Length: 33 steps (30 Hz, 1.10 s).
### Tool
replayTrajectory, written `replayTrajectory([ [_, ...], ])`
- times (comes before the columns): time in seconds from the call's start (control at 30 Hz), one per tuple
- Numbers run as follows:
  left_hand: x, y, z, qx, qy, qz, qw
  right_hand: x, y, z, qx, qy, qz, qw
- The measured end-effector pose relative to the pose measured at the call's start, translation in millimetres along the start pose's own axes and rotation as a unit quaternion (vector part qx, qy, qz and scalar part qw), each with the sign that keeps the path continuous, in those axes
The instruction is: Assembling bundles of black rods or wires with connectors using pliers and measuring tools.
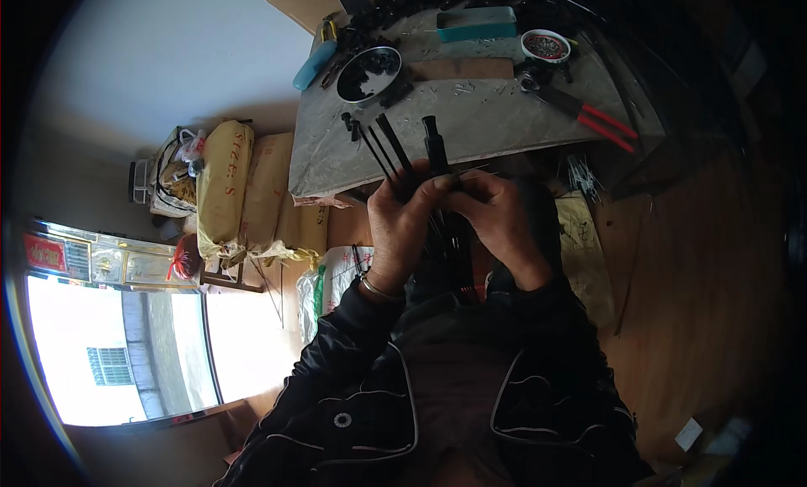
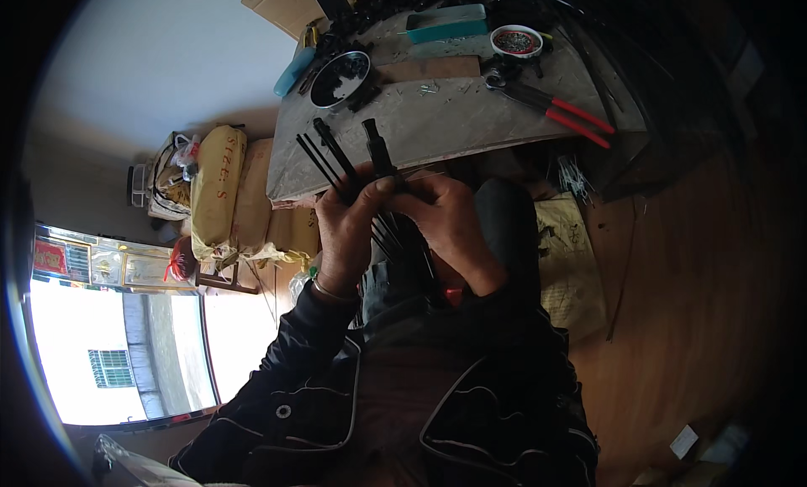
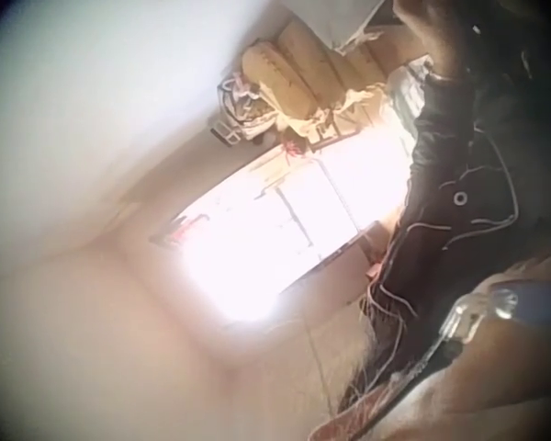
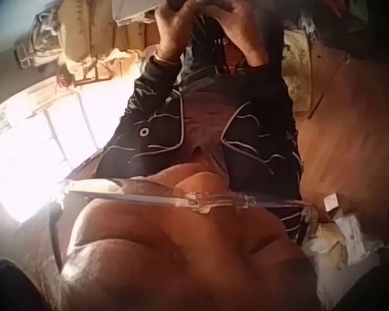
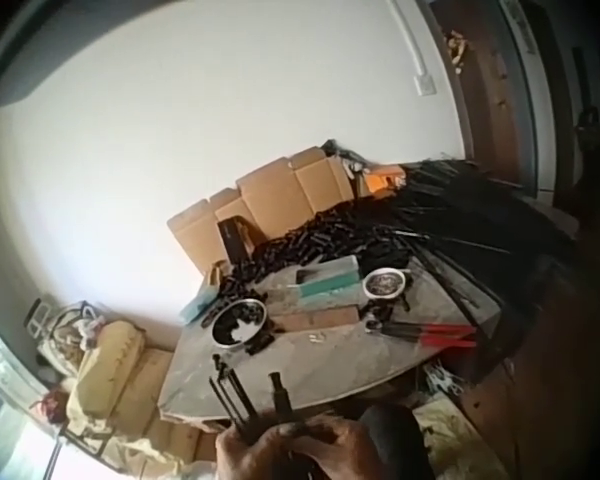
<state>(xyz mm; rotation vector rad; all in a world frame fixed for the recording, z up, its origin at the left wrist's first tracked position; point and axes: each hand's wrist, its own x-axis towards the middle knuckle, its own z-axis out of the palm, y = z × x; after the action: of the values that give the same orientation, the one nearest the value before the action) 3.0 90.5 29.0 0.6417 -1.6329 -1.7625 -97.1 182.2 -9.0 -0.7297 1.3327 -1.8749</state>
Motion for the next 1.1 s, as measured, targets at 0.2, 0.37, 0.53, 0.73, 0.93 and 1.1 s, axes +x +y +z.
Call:
replayTrajectory([
  [0.2,-5.4,-3.0,-6.0,-0.030,0.027,0.003,0.999,3.1,2.4,-2.5,0.050,-0.018,0.040,0.998],
  [0.37,-4.5,-11.1,-13.6,-0.074,0.040,-0.005,0.996,-0.9,0.4,8.2,-0.049,-0.006,-0.029,0.998],
  [0.53,-3.7,-9.3,-13.3,-0.091,0.026,0.002,0.996,-2.0,3.6,7.1,-0.157,0.002,-0.188,0.969],
  [0.73,-6.6,-6.7,-9.8,-0.076,0.024,0.007,0.997,-3.9,-10.6,-3.2,-0.247,-0.041,-0.141,0.958],
  [0.93,-11.5,-5.0,-7.7,-0.078,0.002,0.013,0.997,-1.9,-10.2,-12.1,-0.139,-0.089,0.002,0.986],
  [1.1,-16.3,-3.7,-3.6,-0.085,0.006,0.027,0.996,-2.9,-3.9,-10.6,0.016,-0.077,0.066,0.995],
])
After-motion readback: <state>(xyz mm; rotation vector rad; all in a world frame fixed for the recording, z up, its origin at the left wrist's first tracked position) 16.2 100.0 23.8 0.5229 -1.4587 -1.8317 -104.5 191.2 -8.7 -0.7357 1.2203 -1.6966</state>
